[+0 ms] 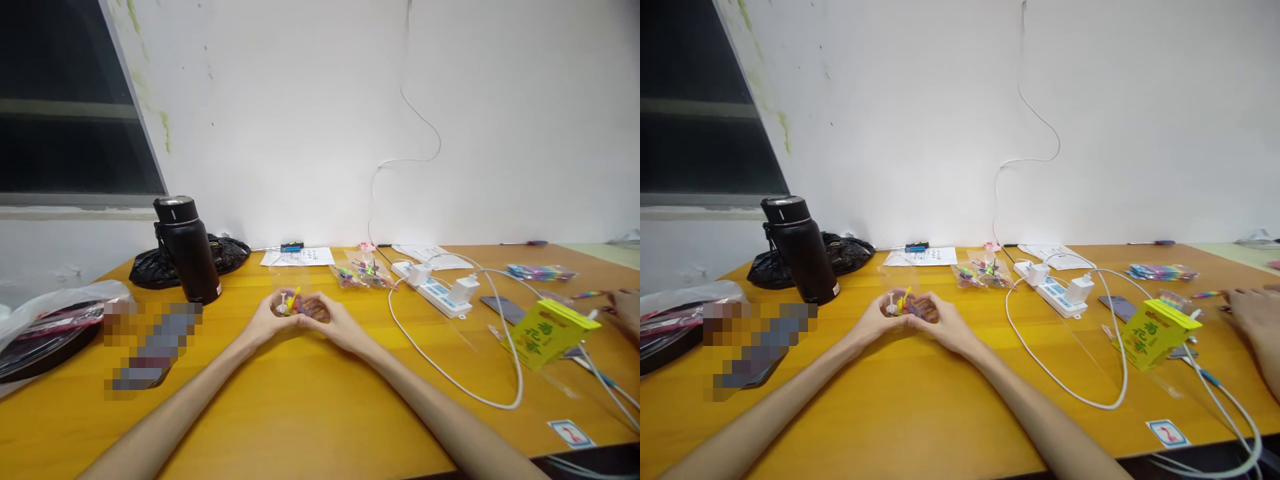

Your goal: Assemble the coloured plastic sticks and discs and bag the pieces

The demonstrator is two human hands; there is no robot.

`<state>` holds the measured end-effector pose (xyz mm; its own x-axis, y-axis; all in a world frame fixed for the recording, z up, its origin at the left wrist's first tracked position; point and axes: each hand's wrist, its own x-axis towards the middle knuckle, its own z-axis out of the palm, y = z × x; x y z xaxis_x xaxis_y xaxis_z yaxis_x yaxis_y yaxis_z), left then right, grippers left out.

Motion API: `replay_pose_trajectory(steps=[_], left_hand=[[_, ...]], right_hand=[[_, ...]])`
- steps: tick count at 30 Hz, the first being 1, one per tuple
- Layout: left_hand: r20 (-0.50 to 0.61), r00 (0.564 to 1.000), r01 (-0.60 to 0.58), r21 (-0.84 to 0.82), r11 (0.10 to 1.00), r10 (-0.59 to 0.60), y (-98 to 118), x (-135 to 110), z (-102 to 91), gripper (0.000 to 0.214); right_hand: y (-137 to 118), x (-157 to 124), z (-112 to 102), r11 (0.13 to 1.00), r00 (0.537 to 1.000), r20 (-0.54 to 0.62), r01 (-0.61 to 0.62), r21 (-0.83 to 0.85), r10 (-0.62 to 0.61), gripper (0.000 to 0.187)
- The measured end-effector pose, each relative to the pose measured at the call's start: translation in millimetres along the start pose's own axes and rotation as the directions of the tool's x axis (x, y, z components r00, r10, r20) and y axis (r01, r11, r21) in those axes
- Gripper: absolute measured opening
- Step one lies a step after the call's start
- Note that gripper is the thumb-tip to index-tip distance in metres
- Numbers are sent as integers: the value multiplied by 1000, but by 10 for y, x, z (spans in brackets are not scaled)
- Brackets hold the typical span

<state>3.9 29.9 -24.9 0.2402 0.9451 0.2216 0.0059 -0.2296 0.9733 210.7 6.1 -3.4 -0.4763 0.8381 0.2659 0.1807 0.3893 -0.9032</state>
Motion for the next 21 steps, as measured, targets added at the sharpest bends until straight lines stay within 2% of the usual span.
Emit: replay_pose_trajectory(steps=[2, 7, 12, 19, 21], left_hand=[[18, 1000, -21, 24, 999, 21, -10, -20, -16, 62], [7, 999, 34, 3, 999, -34, -6, -23, -28, 68], [130, 991, 25, -96, 995, -12, -27, -22, -55, 61], [126, 991, -26, -95, 995, 38, -67, 3, -43, 57], [134, 991, -3, -91, 996, 16, -80, 6, -39, 58]], right_hand=[[2, 5, 1, 1000, 1000, 2, -10, 4, 10, 46], [87, 11, -71, 1000, 1000, -6, -20, -9, 20, 43], [168, -3, -136, 999, 998, -34, -54, -2, 53, 32], [137, -6, -120, 999, 997, -68, -44, -3, 44, 35], [139, -10, -105, 999, 997, -71, -41, -5, 41, 35]])
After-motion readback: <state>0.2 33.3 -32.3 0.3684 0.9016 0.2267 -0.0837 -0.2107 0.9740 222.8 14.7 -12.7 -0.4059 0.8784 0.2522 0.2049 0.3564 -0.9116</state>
